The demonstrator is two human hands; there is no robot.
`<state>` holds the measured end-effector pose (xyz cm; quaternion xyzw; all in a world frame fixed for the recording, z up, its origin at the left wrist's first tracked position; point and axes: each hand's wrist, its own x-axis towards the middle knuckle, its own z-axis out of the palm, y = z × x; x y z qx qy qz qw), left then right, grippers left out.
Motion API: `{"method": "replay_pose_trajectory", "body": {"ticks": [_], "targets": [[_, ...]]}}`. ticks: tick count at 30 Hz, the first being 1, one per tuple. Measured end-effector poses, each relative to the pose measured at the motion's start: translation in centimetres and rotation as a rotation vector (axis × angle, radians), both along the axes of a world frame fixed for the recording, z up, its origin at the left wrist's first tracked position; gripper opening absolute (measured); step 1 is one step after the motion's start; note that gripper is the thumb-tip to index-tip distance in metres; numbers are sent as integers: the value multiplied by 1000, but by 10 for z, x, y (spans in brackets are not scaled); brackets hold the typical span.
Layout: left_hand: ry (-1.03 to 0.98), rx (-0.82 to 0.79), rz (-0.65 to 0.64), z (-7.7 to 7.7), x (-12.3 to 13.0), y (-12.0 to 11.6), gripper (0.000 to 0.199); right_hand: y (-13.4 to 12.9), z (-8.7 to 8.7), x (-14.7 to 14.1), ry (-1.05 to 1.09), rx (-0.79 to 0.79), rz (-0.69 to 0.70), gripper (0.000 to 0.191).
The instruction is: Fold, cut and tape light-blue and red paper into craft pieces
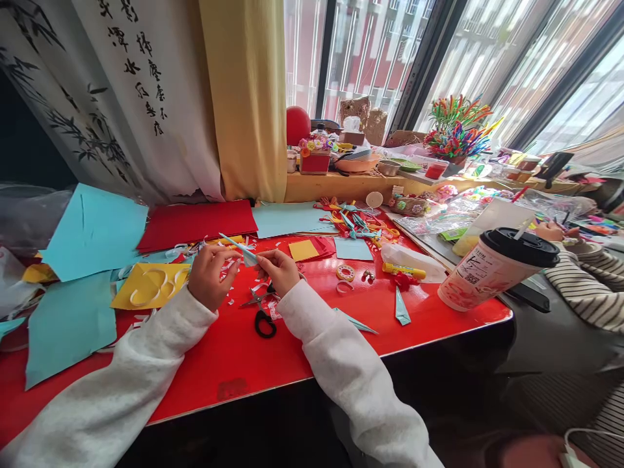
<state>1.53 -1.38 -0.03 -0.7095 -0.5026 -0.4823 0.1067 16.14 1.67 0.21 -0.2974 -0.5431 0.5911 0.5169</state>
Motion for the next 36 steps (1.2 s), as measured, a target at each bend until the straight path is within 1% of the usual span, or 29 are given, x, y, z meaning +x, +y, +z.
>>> {"method": "replay_pose_trajectory", "body": {"ticks": [1,3,6,7,9,13,16,18,22,26,30,36], "targets": [[-37,-23,-2,0,0,0,17,0,0,0,-5,7,5,25],[-221,-146,-40,1,0,1,20,-1,1,0,-13,18,15,25],[-562,-416,-207,1,0,5,26,-1,1,0,-39,40,28,27],[-629,-477,-264,1,0,7,27,-1,1,0,-56,51,35,28],[-694,-527,-327,1,0,8,25,-1,-1,0,-111,78,46,30],[-709,-535,-345,-4,-2,11,23,1,-8,0,-264,161,19,27],[-651,-505,-265,-9,-4,13,24,1,-10,0,-306,183,21,25],[-599,-459,-215,-10,-4,12,26,1,-9,0,-299,170,35,25],[-560,-385,-178,-9,-1,10,30,-1,-7,0,-264,155,47,26],[-556,-304,-141,-9,5,5,26,-3,-6,0,-233,122,57,28],[-511,-233,-100,-8,9,0,21,-3,-5,0,-194,97,90,29],[-424,-196,-43,-3,10,-6,15,-3,-5,0,-163,75,123,27]]}}
